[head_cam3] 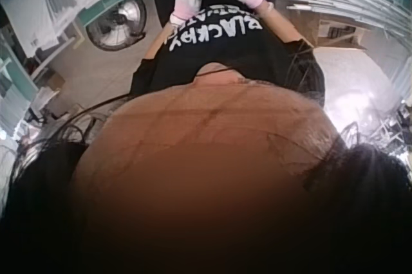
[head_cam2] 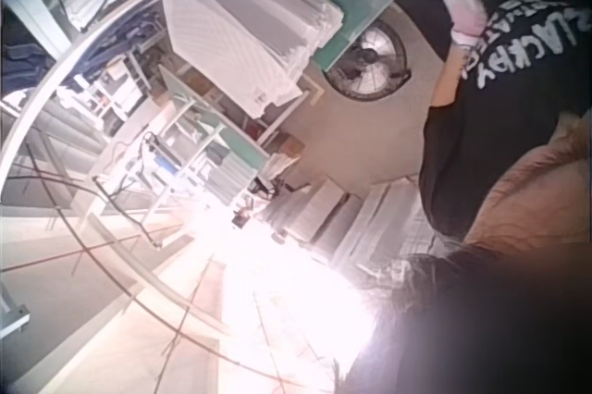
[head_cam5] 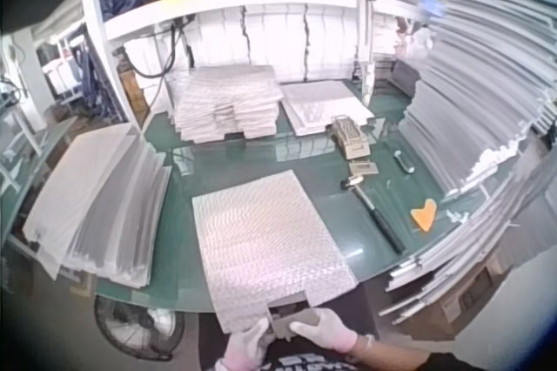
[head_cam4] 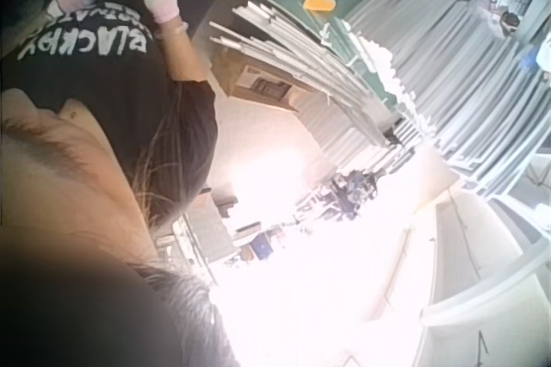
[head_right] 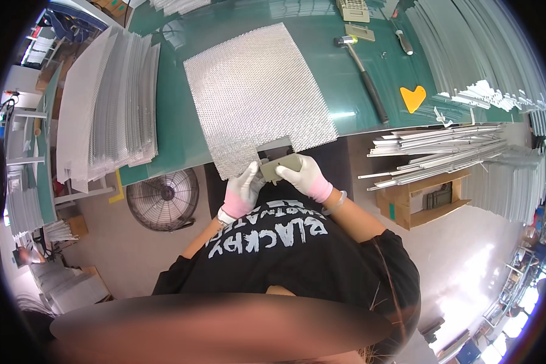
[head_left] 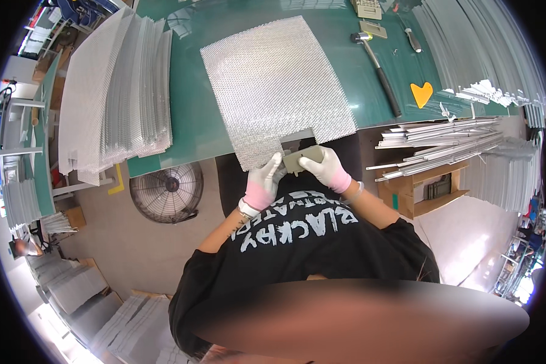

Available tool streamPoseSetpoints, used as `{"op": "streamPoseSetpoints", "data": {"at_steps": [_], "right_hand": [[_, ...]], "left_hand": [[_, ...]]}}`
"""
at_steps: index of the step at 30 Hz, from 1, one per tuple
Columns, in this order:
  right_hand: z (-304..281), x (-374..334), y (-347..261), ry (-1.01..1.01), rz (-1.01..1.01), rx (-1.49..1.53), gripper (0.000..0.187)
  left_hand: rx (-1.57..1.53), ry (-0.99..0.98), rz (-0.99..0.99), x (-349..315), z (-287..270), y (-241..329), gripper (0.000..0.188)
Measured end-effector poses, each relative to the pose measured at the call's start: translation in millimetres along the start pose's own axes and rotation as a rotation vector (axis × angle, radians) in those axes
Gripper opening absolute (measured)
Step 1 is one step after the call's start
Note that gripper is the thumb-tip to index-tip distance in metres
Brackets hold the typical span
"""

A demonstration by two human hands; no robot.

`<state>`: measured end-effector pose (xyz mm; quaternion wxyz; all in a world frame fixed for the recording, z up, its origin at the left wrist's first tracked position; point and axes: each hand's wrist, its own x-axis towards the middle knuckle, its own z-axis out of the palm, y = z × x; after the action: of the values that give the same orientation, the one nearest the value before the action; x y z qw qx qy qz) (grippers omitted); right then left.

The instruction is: Assemble air filters by placing mesh panels into metal frames and securing them with tools.

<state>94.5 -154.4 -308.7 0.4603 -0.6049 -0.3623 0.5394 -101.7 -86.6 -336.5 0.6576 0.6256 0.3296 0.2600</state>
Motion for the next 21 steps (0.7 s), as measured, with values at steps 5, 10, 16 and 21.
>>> {"op": "streamPoseSetpoints", "data": {"at_steps": [5, 10, 16, 21], "right_hand": [[0.7, 0.2, 8.4, 0.055, 0.057, 0.219, 0.025], [5.8, 4.5, 3.3, 0.028, 0.022, 0.250, 0.025], [9.0, 7.1, 4.2, 0.079, 0.003, 0.117, 0.024], [17.0, 8.2, 10.7, 0.224, -0.024, 0.208, 0.024]], "left_hand": [[-0.479, 0.041, -0.105, -0.1, 5.7, 10.2, 0.033], [-0.490, 0.048, -0.189, -0.5, 2.4, 2.9, 0.032], [-0.328, 0.072, -0.177, 0.2, 6.3, 2.5, 0.034], [-0.556, 0.042, -0.390, 12.7, 17.1, 12.9, 0.032]]}}
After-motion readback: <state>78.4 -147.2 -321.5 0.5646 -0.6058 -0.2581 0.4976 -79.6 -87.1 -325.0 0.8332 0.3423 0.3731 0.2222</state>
